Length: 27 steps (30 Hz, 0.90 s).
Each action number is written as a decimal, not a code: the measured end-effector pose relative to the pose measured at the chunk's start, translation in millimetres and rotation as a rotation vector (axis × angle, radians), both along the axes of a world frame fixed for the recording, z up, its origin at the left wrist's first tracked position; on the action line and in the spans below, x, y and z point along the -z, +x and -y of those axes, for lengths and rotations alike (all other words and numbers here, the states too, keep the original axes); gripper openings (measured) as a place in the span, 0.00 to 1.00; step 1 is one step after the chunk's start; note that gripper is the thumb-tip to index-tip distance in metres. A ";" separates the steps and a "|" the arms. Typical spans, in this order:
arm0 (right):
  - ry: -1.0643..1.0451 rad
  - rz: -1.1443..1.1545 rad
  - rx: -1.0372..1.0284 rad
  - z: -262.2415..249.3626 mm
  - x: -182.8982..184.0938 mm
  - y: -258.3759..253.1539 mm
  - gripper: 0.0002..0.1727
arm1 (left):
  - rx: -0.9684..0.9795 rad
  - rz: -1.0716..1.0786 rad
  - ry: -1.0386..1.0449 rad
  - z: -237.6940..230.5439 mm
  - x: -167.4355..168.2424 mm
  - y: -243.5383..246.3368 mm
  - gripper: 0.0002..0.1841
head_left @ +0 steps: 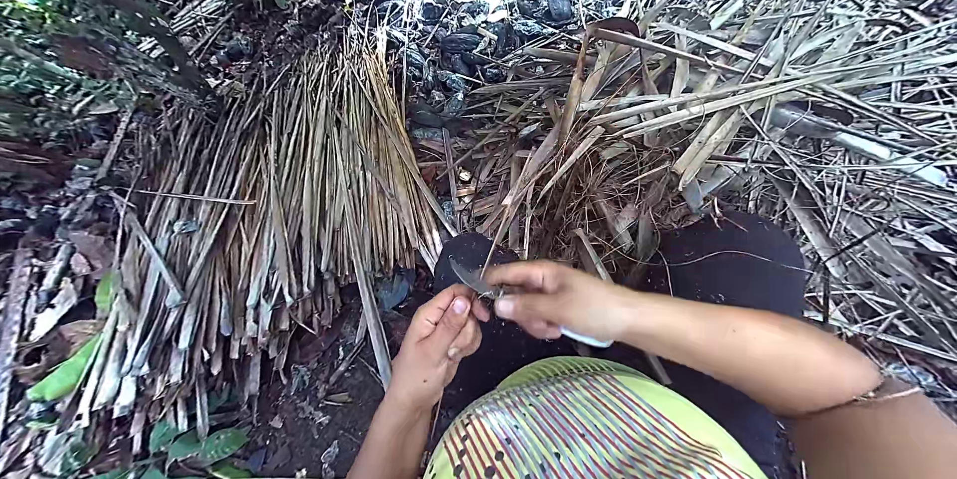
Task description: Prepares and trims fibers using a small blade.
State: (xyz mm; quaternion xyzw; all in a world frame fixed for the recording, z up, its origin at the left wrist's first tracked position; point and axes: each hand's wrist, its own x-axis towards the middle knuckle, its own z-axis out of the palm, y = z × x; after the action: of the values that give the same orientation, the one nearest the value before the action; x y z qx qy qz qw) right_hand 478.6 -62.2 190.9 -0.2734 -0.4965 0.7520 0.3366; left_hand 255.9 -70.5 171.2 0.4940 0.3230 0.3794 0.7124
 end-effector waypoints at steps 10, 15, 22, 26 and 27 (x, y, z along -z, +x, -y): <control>-0.019 -0.054 0.161 -10.3 -6.5 17.2 0.26 | 0.012 0.120 -0.160 0.7 3.4 -7.1 0.11; -0.036 -0.064 0.065 -13.9 -1.0 7.5 0.19 | 0.097 0.202 -0.235 2.7 5.8 -12.5 0.11; 0.083 -0.088 0.384 -36.4 -17.3 48.0 0.28 | 0.073 0.205 -0.206 8.4 12.7 -22.9 0.12; -0.108 -0.063 -0.010 -10.7 -1.6 10.9 0.23 | -0.093 -0.165 0.100 15.4 9.4 -17.5 0.10; -0.120 -0.083 -0.019 -12.3 -0.7 9.7 0.19 | -0.111 -0.236 0.182 17.7 9.6 -18.4 0.11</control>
State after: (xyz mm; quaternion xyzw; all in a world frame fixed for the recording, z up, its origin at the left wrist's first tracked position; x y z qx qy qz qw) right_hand 488.3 -50.0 191.6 -0.2568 -0.4387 0.7943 0.3326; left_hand 237.5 -88.2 161.7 0.5790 0.3958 0.3853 0.5997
